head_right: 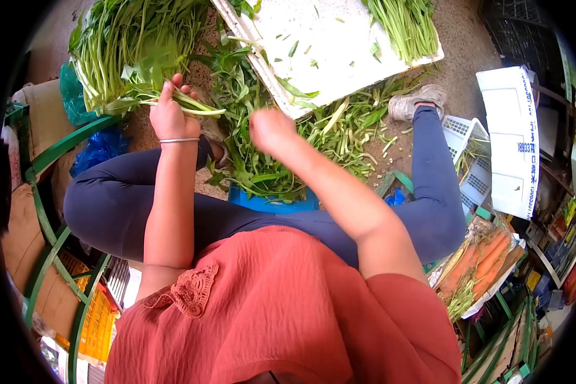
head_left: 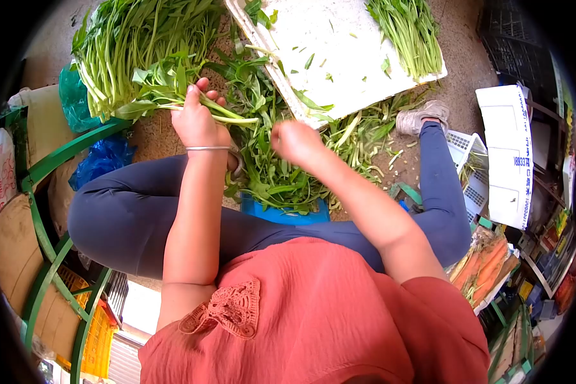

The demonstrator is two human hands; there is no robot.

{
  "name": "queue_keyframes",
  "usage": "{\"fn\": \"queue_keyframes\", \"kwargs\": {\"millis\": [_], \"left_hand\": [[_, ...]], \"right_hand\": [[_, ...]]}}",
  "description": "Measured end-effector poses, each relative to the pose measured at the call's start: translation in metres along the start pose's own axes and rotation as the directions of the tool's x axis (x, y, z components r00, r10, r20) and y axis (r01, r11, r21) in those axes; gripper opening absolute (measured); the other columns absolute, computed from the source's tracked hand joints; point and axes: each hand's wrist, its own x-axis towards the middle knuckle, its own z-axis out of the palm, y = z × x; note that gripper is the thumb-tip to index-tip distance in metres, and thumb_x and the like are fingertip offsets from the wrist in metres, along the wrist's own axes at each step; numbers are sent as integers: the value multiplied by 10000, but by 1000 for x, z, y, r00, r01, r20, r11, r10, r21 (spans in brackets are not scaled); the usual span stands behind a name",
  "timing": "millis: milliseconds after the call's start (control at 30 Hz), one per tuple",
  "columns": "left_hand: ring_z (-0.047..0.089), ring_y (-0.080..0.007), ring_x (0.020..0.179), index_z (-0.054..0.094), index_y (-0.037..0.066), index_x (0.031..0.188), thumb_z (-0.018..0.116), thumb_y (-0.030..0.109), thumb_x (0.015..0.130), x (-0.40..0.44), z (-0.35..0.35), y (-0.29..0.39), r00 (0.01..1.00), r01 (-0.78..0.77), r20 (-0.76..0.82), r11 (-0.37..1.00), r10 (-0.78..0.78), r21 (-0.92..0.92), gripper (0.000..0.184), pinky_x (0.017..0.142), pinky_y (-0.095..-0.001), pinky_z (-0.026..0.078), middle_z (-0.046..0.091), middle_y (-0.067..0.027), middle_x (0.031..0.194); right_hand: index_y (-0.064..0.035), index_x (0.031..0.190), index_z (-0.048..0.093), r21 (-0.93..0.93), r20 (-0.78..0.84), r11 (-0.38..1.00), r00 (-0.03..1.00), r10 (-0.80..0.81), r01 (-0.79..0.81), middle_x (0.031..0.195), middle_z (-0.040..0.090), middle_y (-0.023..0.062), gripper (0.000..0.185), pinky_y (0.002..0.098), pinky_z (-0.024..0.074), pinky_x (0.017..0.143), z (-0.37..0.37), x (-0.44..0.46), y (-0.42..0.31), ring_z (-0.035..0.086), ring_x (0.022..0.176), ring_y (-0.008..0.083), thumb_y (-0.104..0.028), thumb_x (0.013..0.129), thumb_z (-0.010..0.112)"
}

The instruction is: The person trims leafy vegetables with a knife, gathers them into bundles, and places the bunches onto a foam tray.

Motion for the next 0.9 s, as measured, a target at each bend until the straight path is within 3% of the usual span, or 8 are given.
{"fn": "queue_keyframes", "kwargs": {"millis": [233, 333, 500, 567, 633, 700, 800, 900], "left_hand": [[502, -145, 656, 446, 53, 987, 438, 138, 876, 9, 3, -14, 999, 44, 22, 998, -45, 36, 140, 578, -313, 431, 584, -65, 871], [486, -107, 606, 447, 81, 986, 481, 127, 855, 8, 1, -14, 993, 79, 82, 997, -80, 18, 143, 520, -252, 425, 567, -37, 814], [451, -95, 553, 489, 69, 899, 571, 106, 802, -2, 8, -13, 989, 74, 122, 997, -78, 33, 132, 474, -235, 401, 547, -28, 746], [444, -95, 521, 500, 57, 862, 591, 83, 783, -4, 11, -12, 992, 78, 99, 996, -82, 40, 123, 436, -226, 386, 541, -33, 714], [450, -97, 523, 497, 55, 865, 582, 81, 786, -6, 12, -10, 992, 44, 117, 999, -46, 22, 119, 439, -229, 390, 540, -34, 712], [449, -100, 521, 495, 62, 865, 560, 83, 795, -9, 11, -7, 993, 54, 110, 999, -53, -7, 97, 438, -235, 393, 537, -31, 714], [445, -101, 520, 494, 58, 863, 549, 80, 797, -9, 8, -3, 990, 25, 138, 999, -21, -24, 89, 438, -240, 391, 534, -36, 723], [446, -122, 562, 512, 55, 859, 556, 76, 799, -3, 4, -5, 995, 31, 94, 999, -27, -38, 77, 476, -255, 388, 530, -42, 735]], "right_hand": [[-43, 864, 587, -89, 37, 974, 976, 212, -209, 858, 589, 112, 322, 366, 477, 687, 45, 57, 22, 575, 788, 220, -326, 721, 643], [-34, 766, 599, 349, -96, 931, 984, 153, -111, 728, 600, 80, 227, 323, 466, 605, 52, 48, 37, 568, 653, 169, -234, 674, 655], [15, 717, 585, 915, 265, 318, 964, -9, -249, 692, 611, 72, 141, 269, 460, 487, 17, -3, 51, 543, 495, 140, -102, 677, 653], [2, 703, 583, 829, 375, 400, 919, 119, -390, 701, 613, 76, 168, 275, 447, 447, 26, -9, 73, 547, 503, 124, -135, 670, 675], [-9, 698, 583, 379, 176, 915, 981, 76, -139, 688, 612, 86, 209, 285, 429, 418, 42, -10, 82, 546, 503, 114, -182, 662, 695], [7, 788, 624, 585, 427, 754, 904, 25, -297, 726, 630, 96, 329, 296, 461, 576, 37, -27, 62, 559, 568, 159, -261, 630, 730], [-39, 758, 650, -47, 478, 999, 878, 3, 22, 714, 631, 85, 396, 305, 465, 635, 24, -50, 16, 590, 664, 178, -397, 605, 725], [-41, 719, 649, -15, 306, 998, 950, 56, -55, 692, 623, 94, 441, 315, 466, 642, 21, -32, 19, 591, 651, 211, -462, 598, 704]]}}
